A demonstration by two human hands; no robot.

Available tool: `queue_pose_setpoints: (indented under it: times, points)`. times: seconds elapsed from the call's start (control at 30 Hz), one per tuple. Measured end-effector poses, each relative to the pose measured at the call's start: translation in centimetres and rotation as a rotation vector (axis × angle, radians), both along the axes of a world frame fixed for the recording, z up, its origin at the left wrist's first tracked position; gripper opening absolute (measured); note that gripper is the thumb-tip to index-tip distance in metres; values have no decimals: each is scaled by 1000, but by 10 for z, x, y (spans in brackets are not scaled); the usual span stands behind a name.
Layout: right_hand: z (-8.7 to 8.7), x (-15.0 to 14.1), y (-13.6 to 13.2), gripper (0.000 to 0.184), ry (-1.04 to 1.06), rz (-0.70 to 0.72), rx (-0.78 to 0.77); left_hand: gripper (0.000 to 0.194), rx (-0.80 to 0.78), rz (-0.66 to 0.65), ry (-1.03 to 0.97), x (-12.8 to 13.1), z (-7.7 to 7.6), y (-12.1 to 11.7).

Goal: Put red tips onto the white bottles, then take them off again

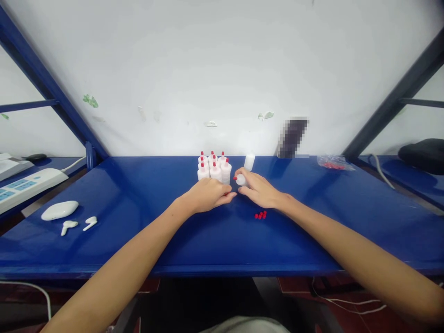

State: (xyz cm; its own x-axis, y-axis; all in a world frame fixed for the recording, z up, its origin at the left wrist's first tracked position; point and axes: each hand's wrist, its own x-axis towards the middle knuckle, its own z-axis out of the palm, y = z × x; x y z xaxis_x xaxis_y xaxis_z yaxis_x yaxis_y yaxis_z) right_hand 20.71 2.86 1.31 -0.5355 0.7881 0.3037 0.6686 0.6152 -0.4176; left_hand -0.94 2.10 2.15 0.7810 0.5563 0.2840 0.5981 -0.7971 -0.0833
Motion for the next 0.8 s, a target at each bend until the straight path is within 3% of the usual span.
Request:
queue_pose_setpoints:
  times: [0.23,0.37,0.5,0.67,0.8]
  points:
    - [-2,3,7,42,-75,-19,36,43,74,-86,-58,4,6,-9]
    - [0,0,1,44,-210,32,104,41,345,-144,-185,-3,17,-11]
    - [-2,-2,-3,49,-351,58,175,37,609,-94,-404,-22,28,-6]
    - [-6,-1,2,48,-346,57,159,36,624,-24,-451,-38,27,3]
    - [-5,-1,4,50,-352,4,144,35,607,4,-468,-27,25,0]
